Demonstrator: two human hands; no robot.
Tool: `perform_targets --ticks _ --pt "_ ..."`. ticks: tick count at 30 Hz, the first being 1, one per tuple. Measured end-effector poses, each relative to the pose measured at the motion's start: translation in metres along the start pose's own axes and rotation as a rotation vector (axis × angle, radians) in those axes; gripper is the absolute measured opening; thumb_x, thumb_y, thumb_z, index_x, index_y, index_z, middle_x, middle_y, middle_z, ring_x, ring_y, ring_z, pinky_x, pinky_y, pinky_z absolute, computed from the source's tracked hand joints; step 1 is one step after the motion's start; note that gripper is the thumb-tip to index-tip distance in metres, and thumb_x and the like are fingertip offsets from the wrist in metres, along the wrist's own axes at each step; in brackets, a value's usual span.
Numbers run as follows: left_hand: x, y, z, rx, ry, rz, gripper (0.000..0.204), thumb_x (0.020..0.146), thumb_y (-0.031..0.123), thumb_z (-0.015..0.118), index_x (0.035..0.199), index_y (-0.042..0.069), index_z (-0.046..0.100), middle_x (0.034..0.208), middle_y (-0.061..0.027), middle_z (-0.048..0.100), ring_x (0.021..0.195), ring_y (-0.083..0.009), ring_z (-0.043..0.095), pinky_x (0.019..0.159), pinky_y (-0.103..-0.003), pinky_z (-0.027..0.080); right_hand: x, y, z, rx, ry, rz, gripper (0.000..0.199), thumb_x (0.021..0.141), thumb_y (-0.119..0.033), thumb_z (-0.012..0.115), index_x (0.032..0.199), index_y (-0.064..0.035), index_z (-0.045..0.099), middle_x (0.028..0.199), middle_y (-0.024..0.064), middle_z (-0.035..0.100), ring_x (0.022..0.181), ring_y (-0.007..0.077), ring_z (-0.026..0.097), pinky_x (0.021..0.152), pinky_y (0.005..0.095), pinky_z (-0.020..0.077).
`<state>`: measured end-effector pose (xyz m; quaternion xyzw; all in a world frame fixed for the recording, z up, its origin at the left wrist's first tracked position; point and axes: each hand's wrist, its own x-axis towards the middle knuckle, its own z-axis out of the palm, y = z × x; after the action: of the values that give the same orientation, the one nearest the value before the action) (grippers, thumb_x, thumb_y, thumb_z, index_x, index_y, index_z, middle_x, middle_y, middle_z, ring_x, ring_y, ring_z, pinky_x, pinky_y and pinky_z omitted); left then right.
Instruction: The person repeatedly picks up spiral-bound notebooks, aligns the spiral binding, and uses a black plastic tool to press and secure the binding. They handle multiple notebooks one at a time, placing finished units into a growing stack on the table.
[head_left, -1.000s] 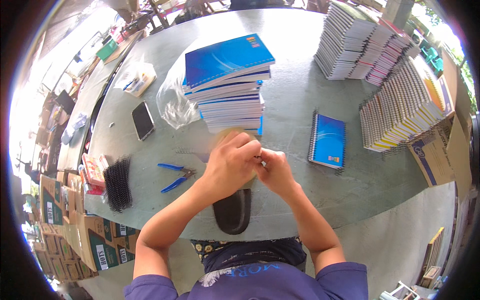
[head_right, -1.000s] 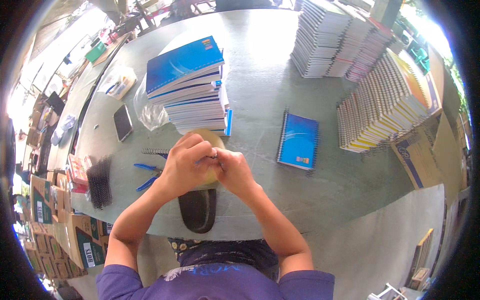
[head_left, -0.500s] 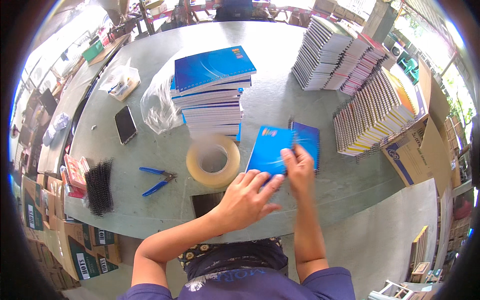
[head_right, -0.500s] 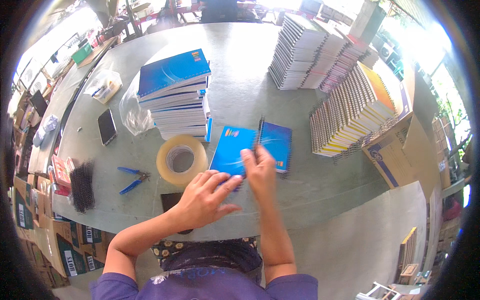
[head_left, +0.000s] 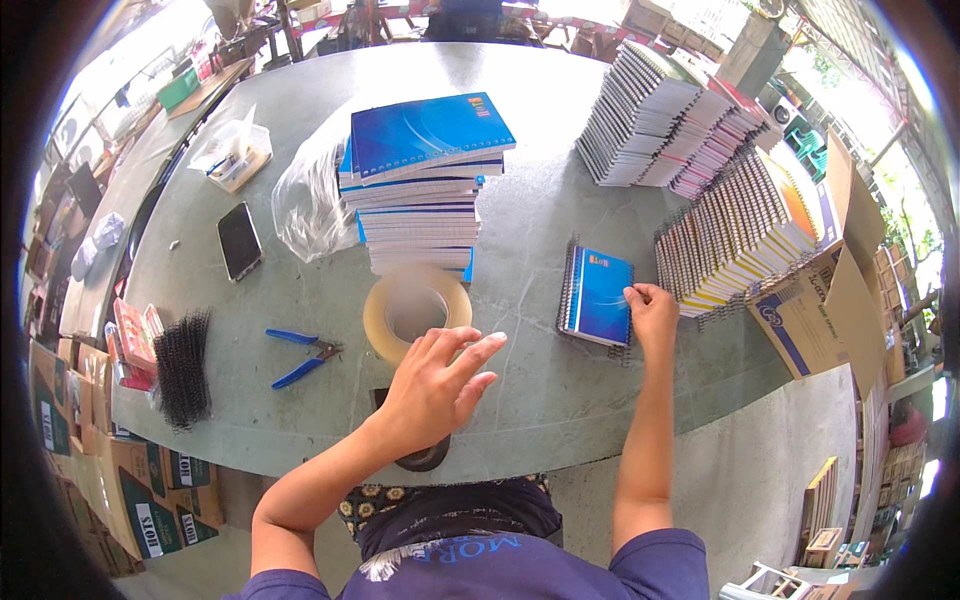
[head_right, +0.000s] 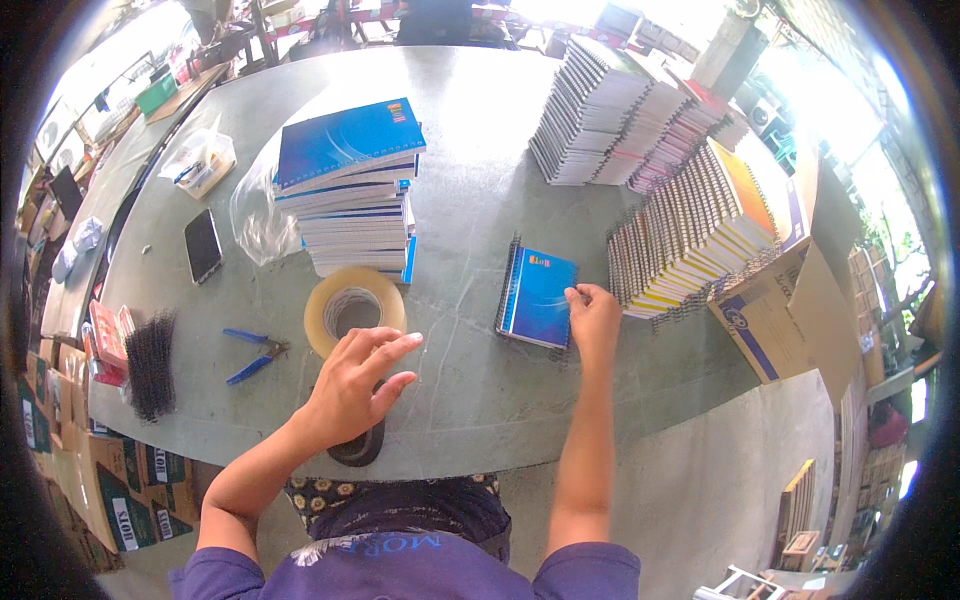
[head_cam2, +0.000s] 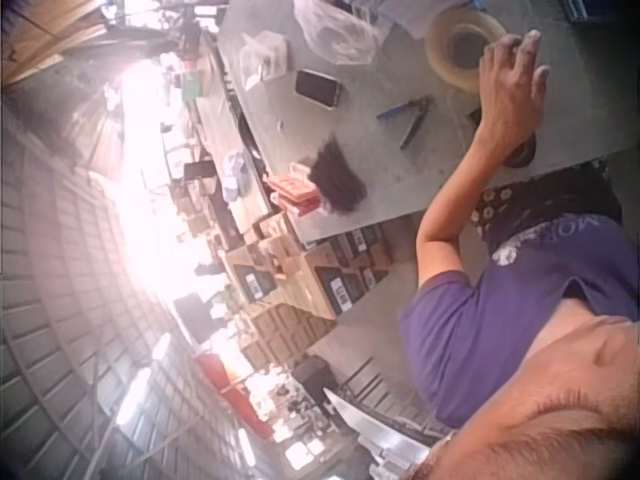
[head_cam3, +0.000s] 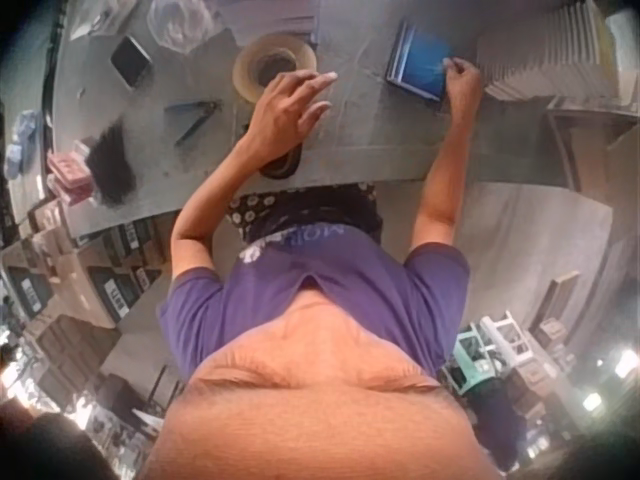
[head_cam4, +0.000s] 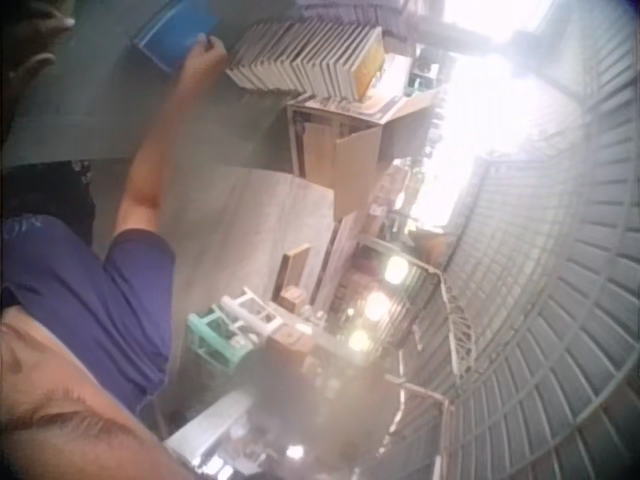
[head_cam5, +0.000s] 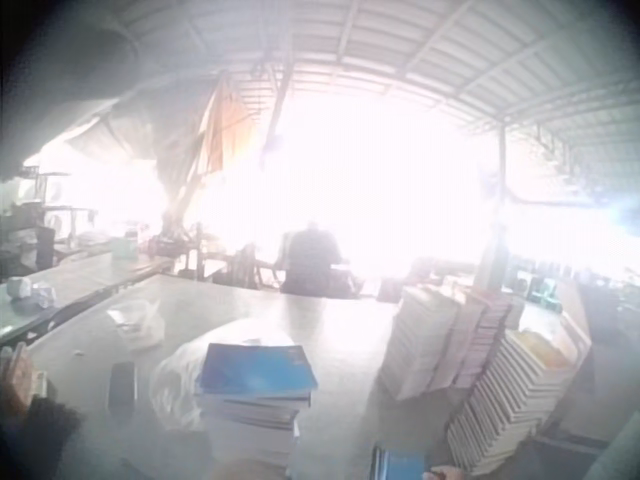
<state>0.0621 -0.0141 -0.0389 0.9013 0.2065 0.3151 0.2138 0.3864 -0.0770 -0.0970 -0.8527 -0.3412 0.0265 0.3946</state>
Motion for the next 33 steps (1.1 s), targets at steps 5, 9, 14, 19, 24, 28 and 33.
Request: perform_targets --ticks 5,9,14,19,24,28,33 --pt "-0.004 -0.001 -0.003 -0.045 0.001 -0.051 0.041 0.077 0.01 0.07 0.116 0.009 0.058 0.107 -0.0122 0.058 0.095 -0.03 0.056 0.082 -0.038 0.047 0.006 -0.002 -0.001 0.061 -0.064 0.079 0.027 0.079 -0.019 0.07 0.095 0.003 0.067 0.075 0.0162 0.067 0.066 0.024 0.063 0.065 0.0351 0.0493" --pt "-0.032 -0.014 -0.012 -0.002 0.052 -0.086 0.037 0.078 0.011 0.069 0.113 0.009 0.059 0.104 -0.0108 0.058 0.09 -0.0289 0.057 0.079 -0.038 0.047 0.006 -0.023 -0.005 -0.001 -0.051 0.051 0.024 0.081 -0.015 0.069 0.097 0.0031 0.066 0.073 0.0104 0.067 0.065 0.018 0.063 0.061 0.0307 0.0496" --pt "-0.04 -0.016 -0.024 -0.056 0.097 -0.11 0.028 0.076 0.007 0.07 0.103 0.009 0.064 0.098 -0.0087 0.061 0.088 -0.0283 0.059 0.076 -0.037 0.049 0.012 -0.119 -0.005 0.163 0.369 -0.63 0.014 0.084 -0.009 0.063 0.096 -0.0065 0.069 0.091 0.0113 0.068 0.08 0.0256 0.066 0.072 0.035 0.0509" --pt "-0.047 -0.008 -0.031 -0.008 0.114 -0.051 0.026 0.076 0.009 0.071 0.102 0.01 0.065 0.094 -0.0073 0.062 0.084 -0.0263 0.059 0.074 -0.037 0.049 -0.005 -0.245 0.04 0.092 0.195 -1.295 0.025 0.082 -0.011 0.063 0.107 -0.0094 0.065 0.108 0.0058 0.066 0.102 0.0224 0.061 0.089 0.0362 0.0465" --pt "-0.084 -0.041 -0.064 0.073 0.186 -0.178 0.023 0.077 0.016 0.071 0.098 0.009 0.065 0.093 -0.0094 0.063 0.084 -0.0286 0.06 0.075 -0.036 0.048 -0.008 -0.252 0.048 -0.041 0.07 -1.304 0.024 0.082 -0.007 0.06 0.105 -0.0087 0.068 0.109 0.0077 0.067 0.107 0.024 0.06 0.094 0.0378 0.0437" --pt "-0.125 -0.143 -0.126 0.409 0.311 -0.484 0.015 0.081 0.016 0.066 0.091 0.005 0.065 0.086 -0.0143 0.063 0.085 -0.0297 0.06 0.078 -0.039 0.048 -0.03 -0.254 0.016 0.094 0.114 -1.285 0.023 0.08 0.0 0.06 0.1 -0.006 0.068 0.1 0.0082 0.069 0.095 0.0228 0.063 0.087 0.0362 0.0447" --pt "-0.179 -0.222 -0.16 1.146 0.288 -0.982 0.009 0.08 0.009 0.055 0.084 0.002 0.057 0.085 -0.0131 0.06 0.079 -0.0274 0.062 0.065 -0.037 0.053 -0.068 -0.249 0.013 0.153 -0.199 -1.057 0.019 0.076 -0.002 0.065 0.094 -0.0067 0.067 0.09 0.0088 0.068 0.085 0.0246 0.063 0.083 0.035 0.0453"
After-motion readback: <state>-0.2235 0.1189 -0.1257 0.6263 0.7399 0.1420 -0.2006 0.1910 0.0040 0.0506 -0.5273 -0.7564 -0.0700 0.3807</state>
